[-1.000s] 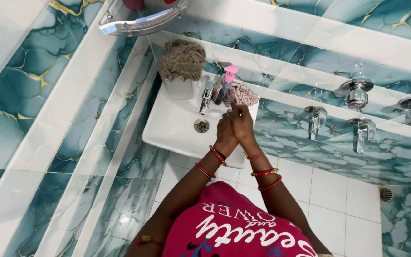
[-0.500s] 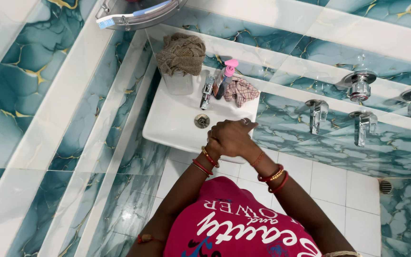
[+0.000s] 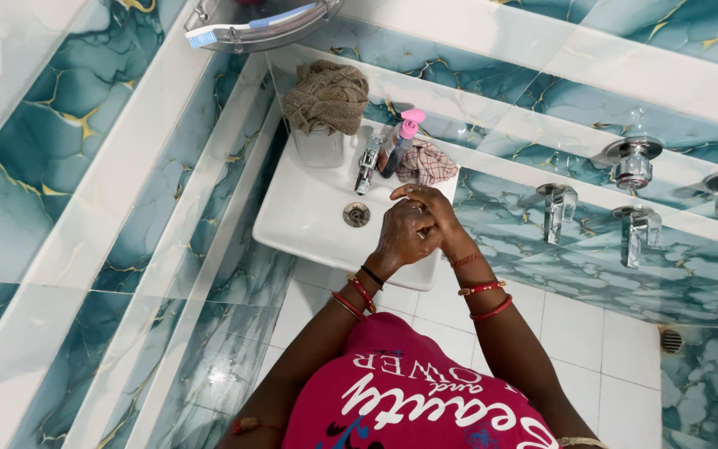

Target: The person cleans a bathroom sink and several wall-mounted faucets by applying a liquid cleaner from various bottles and scrubbing the surfaces with a cloth.

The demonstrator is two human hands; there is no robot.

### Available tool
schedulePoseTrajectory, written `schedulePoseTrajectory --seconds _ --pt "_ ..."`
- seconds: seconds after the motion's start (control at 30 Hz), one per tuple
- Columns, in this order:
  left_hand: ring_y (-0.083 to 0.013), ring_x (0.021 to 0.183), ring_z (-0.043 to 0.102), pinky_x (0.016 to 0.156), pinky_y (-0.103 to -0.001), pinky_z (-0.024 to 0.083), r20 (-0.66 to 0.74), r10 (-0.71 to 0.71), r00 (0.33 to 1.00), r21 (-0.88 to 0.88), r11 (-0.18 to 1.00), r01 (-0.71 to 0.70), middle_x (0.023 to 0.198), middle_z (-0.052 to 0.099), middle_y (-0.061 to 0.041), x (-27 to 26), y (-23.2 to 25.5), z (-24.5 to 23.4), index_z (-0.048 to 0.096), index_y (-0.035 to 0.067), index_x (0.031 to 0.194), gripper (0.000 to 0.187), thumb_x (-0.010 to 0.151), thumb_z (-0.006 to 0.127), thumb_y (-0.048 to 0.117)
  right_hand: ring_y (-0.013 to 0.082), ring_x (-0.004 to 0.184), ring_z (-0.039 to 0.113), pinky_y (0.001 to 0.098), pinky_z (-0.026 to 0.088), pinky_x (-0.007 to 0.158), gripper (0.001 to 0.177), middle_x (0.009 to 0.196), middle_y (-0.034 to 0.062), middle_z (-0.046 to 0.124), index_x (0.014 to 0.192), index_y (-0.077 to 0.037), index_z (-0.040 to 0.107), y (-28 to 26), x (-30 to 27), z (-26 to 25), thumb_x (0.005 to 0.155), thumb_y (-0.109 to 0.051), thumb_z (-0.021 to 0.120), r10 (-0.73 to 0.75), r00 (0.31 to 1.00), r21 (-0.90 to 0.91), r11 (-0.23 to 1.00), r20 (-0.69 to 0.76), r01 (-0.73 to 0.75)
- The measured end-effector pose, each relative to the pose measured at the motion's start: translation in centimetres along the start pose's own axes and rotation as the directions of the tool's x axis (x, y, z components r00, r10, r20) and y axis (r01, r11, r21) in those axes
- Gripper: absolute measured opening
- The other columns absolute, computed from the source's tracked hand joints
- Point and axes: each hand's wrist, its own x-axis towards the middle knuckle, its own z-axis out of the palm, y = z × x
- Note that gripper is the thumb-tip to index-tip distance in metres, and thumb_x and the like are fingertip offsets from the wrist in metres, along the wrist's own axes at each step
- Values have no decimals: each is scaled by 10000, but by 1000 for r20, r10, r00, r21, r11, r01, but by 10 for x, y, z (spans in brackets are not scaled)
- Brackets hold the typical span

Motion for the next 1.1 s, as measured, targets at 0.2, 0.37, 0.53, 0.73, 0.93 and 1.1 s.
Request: schedulePoseTrajectory --seconds 0.2,0.37,0.53,0.73,0.93,1.1 --pt "-276 801 661 777 -410 542 -201 -143 969 -114 986 122 868 661 -110 15 -9 -8 647 63 900 112 894 616 170 217 807 653 331 554 707 293 966 135 683 1236 19 639 52 13 9 980 -122 617 -90 994 -373 926 -62 60" --pt "-284 873 679 844 -430 541 206 242 948 -41 970 -239 942 700 -105 -16 -2 28 686 89 985 177 898 580 200 244 845 683 381 585 747 320 970 128 703 1312 -81 617 51 18 18 1000 -154 609 5 1000 -983 -180 -22 -21" --pt "-292 946 696 912 -449 540 225 189 956 -115 979 -166 1017 739 -100 -12 -51 22 724 116 1071 274 901 543 230 256 874 710 419 610 784 315 969 110 724 1314 -155 631 65 30 -3 1004 -211 623 112 992 -966 -247 56 82" --pt "-295 967 672 906 -483 541 158 210 965 21 976 -216 1048 719 -110 -11 -55 12 723 96 1090 306 913 557 281 222 888 716 402 607 811 249 974 77 736 1152 -124 710 72 40 -43 968 -288 678 148 983 -991 -59 111 121" --pt "-280 1036 668 960 -512 527 80 512 855 108 848 -518 1064 699 -112 -6 -50 51 716 98 1082 324 930 613 365 206 941 701 366 595 845 272 1029 86 730 1195 -83 671 42 56 -5 972 -240 664 75 995 -970 -230 69 85" --pt "-309 980 668 913 -523 519 73 474 877 110 870 -480 989 690 -133 3 -61 23 728 59 983 304 810 600 275 192 985 689 336 585 874 296 1076 92 725 1230 -49 639 22 36 8 975 -200 652 46 984 -972 -159 170 175"
